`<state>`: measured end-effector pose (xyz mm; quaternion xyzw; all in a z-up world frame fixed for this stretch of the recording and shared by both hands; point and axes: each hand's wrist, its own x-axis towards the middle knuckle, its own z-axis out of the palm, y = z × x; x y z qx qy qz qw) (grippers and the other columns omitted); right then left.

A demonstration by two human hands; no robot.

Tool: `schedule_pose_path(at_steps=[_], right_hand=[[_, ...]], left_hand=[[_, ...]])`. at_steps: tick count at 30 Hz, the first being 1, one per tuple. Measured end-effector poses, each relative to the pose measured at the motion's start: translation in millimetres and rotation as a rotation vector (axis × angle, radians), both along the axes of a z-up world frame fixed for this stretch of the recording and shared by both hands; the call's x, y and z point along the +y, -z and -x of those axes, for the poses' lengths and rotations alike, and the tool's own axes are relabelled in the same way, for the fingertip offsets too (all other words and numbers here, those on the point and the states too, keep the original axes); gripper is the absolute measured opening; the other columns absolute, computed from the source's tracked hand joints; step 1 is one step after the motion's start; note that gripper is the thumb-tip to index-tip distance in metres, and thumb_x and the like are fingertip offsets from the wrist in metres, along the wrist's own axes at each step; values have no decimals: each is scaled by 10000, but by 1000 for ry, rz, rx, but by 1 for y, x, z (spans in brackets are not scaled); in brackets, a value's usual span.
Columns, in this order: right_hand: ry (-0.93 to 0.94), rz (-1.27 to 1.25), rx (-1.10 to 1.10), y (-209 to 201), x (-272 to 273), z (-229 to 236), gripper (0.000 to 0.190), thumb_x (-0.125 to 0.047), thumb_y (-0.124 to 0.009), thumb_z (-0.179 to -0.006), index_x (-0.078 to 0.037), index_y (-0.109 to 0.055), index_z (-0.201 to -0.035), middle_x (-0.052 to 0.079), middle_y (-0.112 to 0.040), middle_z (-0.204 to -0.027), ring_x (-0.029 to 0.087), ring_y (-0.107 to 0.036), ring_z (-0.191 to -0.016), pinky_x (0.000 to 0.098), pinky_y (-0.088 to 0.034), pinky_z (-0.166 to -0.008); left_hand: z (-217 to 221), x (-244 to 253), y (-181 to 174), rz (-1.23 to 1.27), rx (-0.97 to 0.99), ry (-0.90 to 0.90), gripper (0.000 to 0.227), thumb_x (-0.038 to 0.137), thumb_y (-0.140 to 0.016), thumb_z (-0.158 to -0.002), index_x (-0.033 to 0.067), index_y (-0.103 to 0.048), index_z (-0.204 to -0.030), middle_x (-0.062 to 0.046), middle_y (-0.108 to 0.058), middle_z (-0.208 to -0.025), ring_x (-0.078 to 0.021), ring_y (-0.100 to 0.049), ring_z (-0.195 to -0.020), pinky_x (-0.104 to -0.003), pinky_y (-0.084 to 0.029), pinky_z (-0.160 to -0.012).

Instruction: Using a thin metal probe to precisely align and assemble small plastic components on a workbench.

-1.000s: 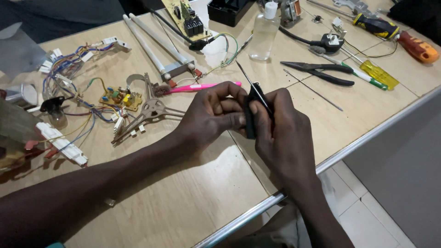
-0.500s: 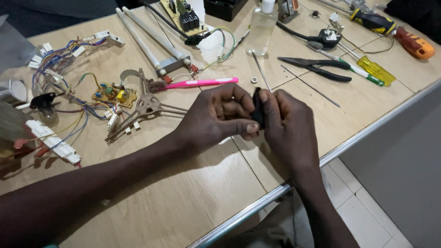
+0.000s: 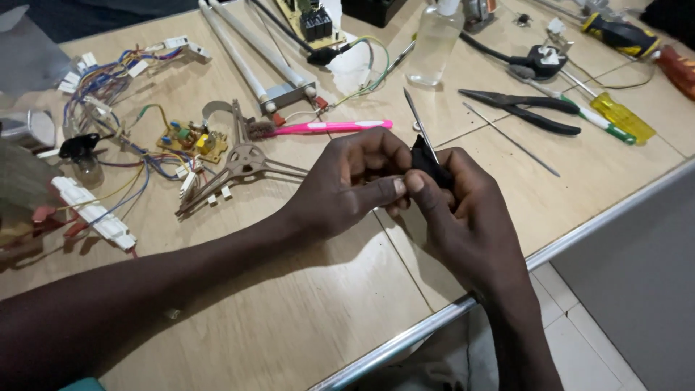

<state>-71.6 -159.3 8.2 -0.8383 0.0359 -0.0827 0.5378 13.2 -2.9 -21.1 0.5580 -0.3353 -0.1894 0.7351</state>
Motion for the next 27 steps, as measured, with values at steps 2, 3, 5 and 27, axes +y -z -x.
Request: schedule_pose_path(at_steps=[2, 3, 5, 27], right_hand=[[24, 113, -48, 4, -1, 2, 271, -371, -549, -1031, -129, -520, -911, -20, -549, -752, 76, -472, -640, 267, -352, -539], [54, 227, -101, 6, -2, 2, 337, -365, -508, -1078, -147, -437, -832, -51, -396, -722, 88, -372, -653, 302, -316, -560], [41, 236, -131, 8, -3, 1, 314, -339, -507, -1083, -139, -464, -845, -42, -418, -703, 94, -384, -640, 303, -319, -557], [267, -266, -58, -7, -4, 3, 435, -326, -452, -1088, -27, -734, -944, -30, -333, -544, 66, -281, -512, 254, -215, -494]], left_hand=[[5, 1, -6, -44, -14, -20, 103, 79, -655, -939, 46, -591, -1013, -98, -660, -783, -164, -656, -700, -289, -595, -641], [7, 1, -10, -87, -33, -35, 105, 119, -636, -952, 51, -603, -1025, -89, -664, -779, -159, -653, -688, -289, -592, -634], [7, 1, -11, -92, -71, -49, 104, 127, -637, -958, 63, -601, -1031, -76, -670, -794, -145, -656, -697, -279, -591, -635], [13, -4, -22, -109, 107, -151, 151, 146, -728, -902, 19, -673, -962, -91, -691, -777, -180, -686, -688, -299, -611, -641]])
